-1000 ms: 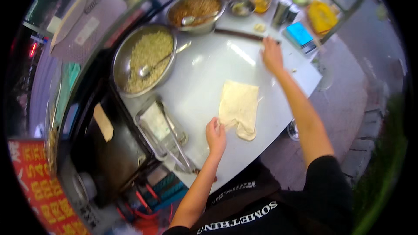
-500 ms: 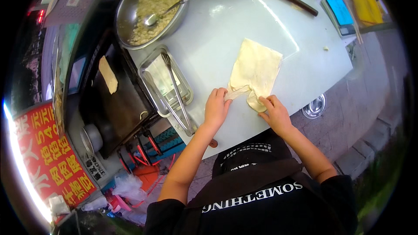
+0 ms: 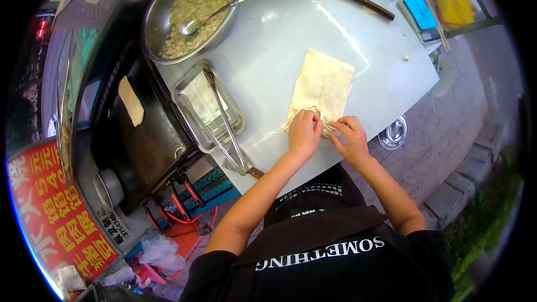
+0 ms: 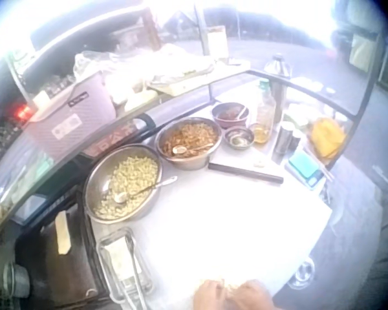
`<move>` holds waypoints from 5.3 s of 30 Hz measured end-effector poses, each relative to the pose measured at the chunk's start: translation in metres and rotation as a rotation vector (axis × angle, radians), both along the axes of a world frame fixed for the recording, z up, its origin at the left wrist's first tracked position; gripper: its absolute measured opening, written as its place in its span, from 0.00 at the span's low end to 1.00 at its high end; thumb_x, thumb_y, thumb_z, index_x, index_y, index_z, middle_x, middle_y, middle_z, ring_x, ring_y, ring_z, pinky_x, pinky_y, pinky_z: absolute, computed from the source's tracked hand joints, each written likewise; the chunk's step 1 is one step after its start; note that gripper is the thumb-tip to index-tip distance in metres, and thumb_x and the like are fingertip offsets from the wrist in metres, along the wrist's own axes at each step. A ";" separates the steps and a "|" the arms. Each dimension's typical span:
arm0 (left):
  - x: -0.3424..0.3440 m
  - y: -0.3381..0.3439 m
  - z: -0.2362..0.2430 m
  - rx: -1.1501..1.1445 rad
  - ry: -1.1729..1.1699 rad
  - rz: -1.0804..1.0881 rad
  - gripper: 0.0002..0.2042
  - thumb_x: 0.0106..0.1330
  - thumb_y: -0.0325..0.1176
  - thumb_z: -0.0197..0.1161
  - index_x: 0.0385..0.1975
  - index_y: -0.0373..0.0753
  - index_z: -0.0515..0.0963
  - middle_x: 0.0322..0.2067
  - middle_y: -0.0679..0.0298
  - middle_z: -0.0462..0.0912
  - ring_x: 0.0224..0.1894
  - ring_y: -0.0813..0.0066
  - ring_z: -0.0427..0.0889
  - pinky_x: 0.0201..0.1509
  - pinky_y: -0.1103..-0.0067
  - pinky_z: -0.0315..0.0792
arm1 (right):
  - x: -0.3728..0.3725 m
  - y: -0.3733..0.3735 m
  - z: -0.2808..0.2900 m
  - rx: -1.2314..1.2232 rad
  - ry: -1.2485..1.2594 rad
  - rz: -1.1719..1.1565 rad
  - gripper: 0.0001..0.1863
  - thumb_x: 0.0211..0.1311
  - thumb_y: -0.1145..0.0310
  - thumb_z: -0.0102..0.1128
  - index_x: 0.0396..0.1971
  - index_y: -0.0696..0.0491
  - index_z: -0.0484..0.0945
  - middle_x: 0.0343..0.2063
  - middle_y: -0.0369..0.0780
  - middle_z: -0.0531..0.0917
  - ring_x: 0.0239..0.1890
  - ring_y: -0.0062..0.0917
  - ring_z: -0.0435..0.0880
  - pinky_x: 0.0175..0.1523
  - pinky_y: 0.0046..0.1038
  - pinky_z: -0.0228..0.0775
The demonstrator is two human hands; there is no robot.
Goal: The person rolls out dough on a white cutting board using a rolling pin, then places it on a flat-top grill. They use tongs to flip the cooking dough and a spatula to press it. The person also handles a large metal pot containing dough, kneading it by hand.
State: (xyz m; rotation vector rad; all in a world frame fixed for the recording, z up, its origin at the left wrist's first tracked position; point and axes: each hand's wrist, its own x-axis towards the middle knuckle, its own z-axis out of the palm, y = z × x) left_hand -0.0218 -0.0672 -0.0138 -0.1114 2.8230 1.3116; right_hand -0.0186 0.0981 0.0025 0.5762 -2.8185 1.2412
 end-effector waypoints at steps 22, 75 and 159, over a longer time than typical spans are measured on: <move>-0.006 -0.032 -0.017 -0.118 0.009 0.195 0.12 0.55 0.28 0.64 0.38 0.37 0.72 0.39 0.54 0.74 0.44 0.54 0.73 0.47 0.66 0.68 | -0.020 -0.034 -0.008 0.527 -0.002 0.612 0.48 0.55 0.42 0.58 0.65 0.63 0.56 0.68 0.49 0.56 0.72 0.39 0.49 0.74 0.41 0.39; -0.096 -0.062 -0.020 -0.549 0.176 -0.409 0.30 0.69 0.46 0.48 0.67 0.36 0.57 0.70 0.56 0.52 0.73 0.54 0.43 0.71 0.47 0.34 | -0.028 -0.035 -0.031 0.604 0.053 -0.358 0.42 0.58 0.52 0.58 0.65 0.64 0.55 0.67 0.55 0.54 0.71 0.48 0.48 0.69 0.56 0.37; -0.080 -0.066 0.086 -0.199 -0.311 -0.873 0.11 0.43 0.25 0.68 0.29 0.39 0.81 0.25 0.56 0.82 0.31 0.56 0.81 0.35 0.68 0.73 | -0.089 -0.005 0.060 0.362 -0.559 0.608 0.18 0.50 0.73 0.65 0.44 0.48 0.82 0.34 0.47 0.84 0.37 0.41 0.83 0.45 0.34 0.74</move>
